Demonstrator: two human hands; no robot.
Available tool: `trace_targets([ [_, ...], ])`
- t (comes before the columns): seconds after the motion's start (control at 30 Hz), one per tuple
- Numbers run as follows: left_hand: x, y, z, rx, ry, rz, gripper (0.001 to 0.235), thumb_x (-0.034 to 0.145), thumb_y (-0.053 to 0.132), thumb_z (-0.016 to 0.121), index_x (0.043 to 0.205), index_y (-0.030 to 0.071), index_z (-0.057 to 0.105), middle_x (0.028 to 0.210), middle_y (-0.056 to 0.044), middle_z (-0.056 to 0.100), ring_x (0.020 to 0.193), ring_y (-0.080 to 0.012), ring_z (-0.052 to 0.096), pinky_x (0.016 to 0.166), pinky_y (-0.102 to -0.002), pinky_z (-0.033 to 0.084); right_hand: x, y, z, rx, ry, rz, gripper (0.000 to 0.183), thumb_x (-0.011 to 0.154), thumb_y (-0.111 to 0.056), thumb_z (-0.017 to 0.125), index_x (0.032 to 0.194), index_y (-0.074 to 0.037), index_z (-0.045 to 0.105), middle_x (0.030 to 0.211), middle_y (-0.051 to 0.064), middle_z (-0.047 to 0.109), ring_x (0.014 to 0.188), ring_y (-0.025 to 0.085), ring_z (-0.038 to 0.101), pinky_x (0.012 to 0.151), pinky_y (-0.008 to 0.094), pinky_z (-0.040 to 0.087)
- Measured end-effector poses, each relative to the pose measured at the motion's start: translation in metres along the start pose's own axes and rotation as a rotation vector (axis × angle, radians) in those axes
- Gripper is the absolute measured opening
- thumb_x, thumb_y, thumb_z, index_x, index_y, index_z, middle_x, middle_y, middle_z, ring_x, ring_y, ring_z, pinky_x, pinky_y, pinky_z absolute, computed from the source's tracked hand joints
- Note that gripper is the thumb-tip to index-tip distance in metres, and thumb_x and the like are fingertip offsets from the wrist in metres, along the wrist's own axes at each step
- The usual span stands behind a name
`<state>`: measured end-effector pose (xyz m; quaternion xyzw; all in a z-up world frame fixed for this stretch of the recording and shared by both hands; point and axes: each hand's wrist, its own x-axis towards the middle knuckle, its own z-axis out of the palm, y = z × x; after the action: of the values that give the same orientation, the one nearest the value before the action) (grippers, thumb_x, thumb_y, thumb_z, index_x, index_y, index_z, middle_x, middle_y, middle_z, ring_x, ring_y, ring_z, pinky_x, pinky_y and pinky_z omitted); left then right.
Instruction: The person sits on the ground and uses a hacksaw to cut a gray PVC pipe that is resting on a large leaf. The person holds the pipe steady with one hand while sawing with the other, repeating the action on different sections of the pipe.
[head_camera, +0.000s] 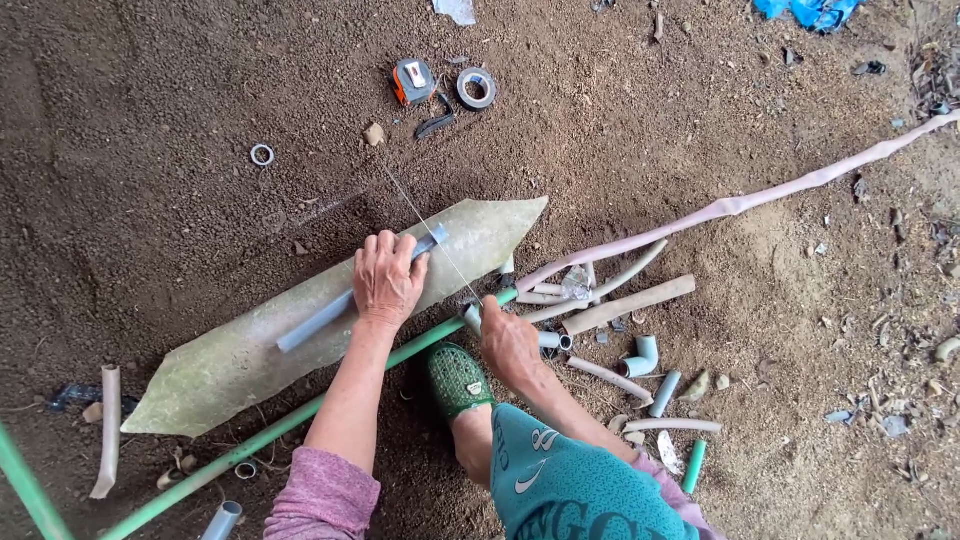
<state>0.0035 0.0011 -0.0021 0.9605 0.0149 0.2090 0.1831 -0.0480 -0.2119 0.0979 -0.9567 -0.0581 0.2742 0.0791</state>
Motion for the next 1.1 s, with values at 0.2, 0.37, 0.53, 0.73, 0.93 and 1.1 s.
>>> trace_targets([
  [0.2,0.001,-0.001,-0.001,0.015,0.024,0.015,0.033,0.085,0.041,0.081,0.086,0.019,0.056,0.09,-0.003,0.054,0.089,-0.0281,0.062,0.073,-0.043,0.054,0.031,-0.003,0.015,-0.065,0.013,-0.011,0.032,0.11,-0.047,0.059,0.111,-0.016,0.052,0.07,0.007,0.066,0.065,0.024,0.07,0.069,0.045,0.064],
  [0.37,0.0,-0.003,0.0,0.013,0.011,0.022,0.034,0.083,0.042,0.081,0.086,0.019,0.056,0.09,-0.003,0.054,0.088,-0.0286,0.061,0.072,-0.044,0.053,0.004,-0.004,0.005,-0.034,0.002,-0.01,0.032,0.112,-0.047,0.055,0.111,-0.015,0.053,0.071,0.008,0.067,0.067,0.025,0.072,0.068,0.045,0.064],
  [0.53,0.0,-0.001,0.002,0.003,0.017,0.015,0.033,0.084,0.04,0.081,0.086,0.019,0.056,0.09,-0.003,0.054,0.089,-0.0281,0.061,0.073,-0.043,0.053,0.005,-0.008,-0.004,-0.02,0.003,0.006,0.026,0.111,-0.04,0.06,0.113,-0.015,0.054,0.075,0.012,0.071,0.068,0.026,0.074,0.068,0.046,0.065],
  [0.73,0.001,0.001,-0.007,0.035,0.023,0.045,0.034,0.083,0.041,0.082,0.087,0.019,0.056,0.091,-0.004,0.054,0.088,-0.0283,0.061,0.072,-0.044,0.053,0.021,-0.012,0.009,-0.045,0.026,-0.026,0.02,0.113,-0.033,0.056,0.11,-0.014,0.052,0.078,0.011,0.073,0.071,0.026,0.076,0.069,0.046,0.066],
  [0.93,0.001,0.003,-0.008,0.027,0.014,0.051,0.034,0.084,0.041,0.082,0.087,0.019,0.056,0.091,-0.002,0.053,0.088,-0.0264,0.06,0.072,-0.041,0.052,0.009,-0.006,0.007,0.011,0.029,0.0,0.029,0.114,-0.044,0.053,0.112,-0.015,0.054,0.075,0.015,0.072,0.069,0.028,0.075,0.07,0.048,0.065],
  [1.1,0.001,0.0,0.001,0.017,0.016,-0.007,0.034,0.089,0.041,0.08,0.089,0.018,0.055,0.092,-0.004,0.052,0.089,-0.0278,0.061,0.073,-0.042,0.053,0.029,-0.004,0.019,-0.037,0.073,-0.036,0.026,0.112,-0.039,0.058,0.11,-0.015,0.052,0.075,0.016,0.073,0.07,0.03,0.077,0.068,0.048,0.065],
])
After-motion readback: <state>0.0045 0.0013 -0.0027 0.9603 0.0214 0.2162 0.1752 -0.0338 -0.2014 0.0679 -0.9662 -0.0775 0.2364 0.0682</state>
